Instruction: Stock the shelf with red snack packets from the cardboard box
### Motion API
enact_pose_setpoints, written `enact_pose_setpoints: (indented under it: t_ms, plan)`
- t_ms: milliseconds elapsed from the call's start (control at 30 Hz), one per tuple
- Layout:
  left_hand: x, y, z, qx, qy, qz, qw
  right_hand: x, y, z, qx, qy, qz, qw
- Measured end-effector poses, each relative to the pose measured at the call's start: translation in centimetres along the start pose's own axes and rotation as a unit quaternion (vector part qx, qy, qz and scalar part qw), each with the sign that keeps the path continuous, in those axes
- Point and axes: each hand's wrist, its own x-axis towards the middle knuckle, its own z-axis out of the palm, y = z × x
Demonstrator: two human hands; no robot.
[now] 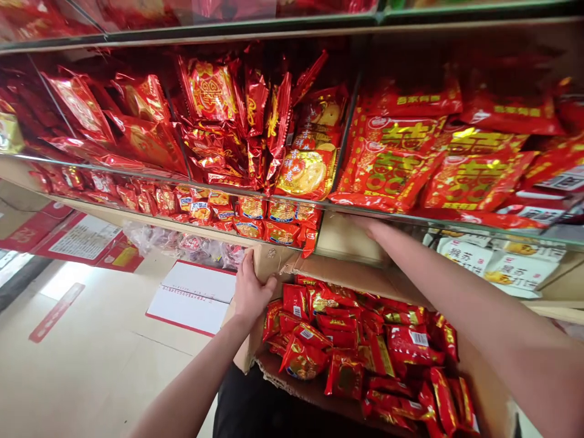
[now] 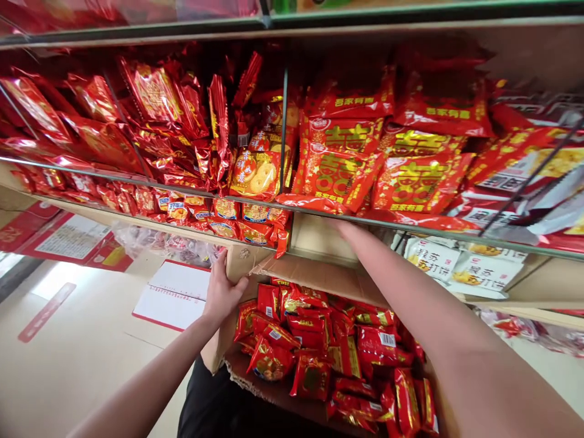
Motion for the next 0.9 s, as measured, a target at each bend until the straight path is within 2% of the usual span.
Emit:
enact_pose_setpoints:
  t_ms: [67,100,133,167,233,267,333,400,500,600,700,767,867,900]
  plan:
    - [0.1,0.0,0.0,0.007,0.002,0.005,1.000,-2.1,-1.1,-1.6,-0.047,-0.011,0.034,0.998]
    - [0.1,0.0,0.0,0.009,0.003,0.007,1.000,-3.7,-1.7,-2.7,-0.077,-0.027,0.026,0.996]
    - [0.2,0.0,0.1,0.009,0.004,0.009,1.000,-5.9,-2.2,-4.0,-0.108,-0.046,0.001,0.993]
    - [0.2,0.0,0.1,0.008,0.005,0.011,1.000,-8.4,-2.5,-5.4,-0.139,-0.067,-0.053,0.987]
    - [0.3,-0.1,0.2,0.008,0.007,0.014,1.000,-14.2,-2.5,-7.8,-0.160,-0.016,-0.176,0.971]
    - [0.3,-0.1,0.3,0.009,0.007,0.015,1.000,-17.1,-2.0,-8.8,-0.163,0.012,-0.206,0.965]
    - [0.4,-0.1,0.3,0.014,0.004,0.014,1.000,-22.2,0.1,-9.9,-0.190,0.017,-0.217,0.957]
    - [0.4,0.1,0.3,0.019,-0.001,0.014,1.000,-25.6,3.2,-10.1,-0.244,0.043,-0.175,0.953]
    - [0.3,0.5,0.1,0.022,-0.003,0.019,1.000,-27.4,7.8,-9.2,-0.288,0.079,-0.065,0.952]
    - [0.3,0.7,0.1,0.026,-0.001,0.028,0.999,-27.2,9.9,-7.8,-0.272,0.076,-0.007,0.959]
    - [0.2,0.8,-0.2,0.034,0.000,0.030,0.999,-27.0,9.7,-7.2,-0.251,0.104,0.020,0.962]
    - [-0.4,1.5,-0.7,0.035,0.026,0.039,0.998,-27.1,8.9,-7.4,-0.222,0.103,0.035,0.969]
    - [-2.9,4.0,-1.6,-0.009,0.077,0.112,0.991,-27.8,7.1,-8.1,-0.155,0.089,0.004,0.984]
    - [-4.2,5.2,-1.8,-0.058,0.061,0.136,0.987,-28.1,6.3,-8.3,-0.136,0.094,-0.026,0.986]
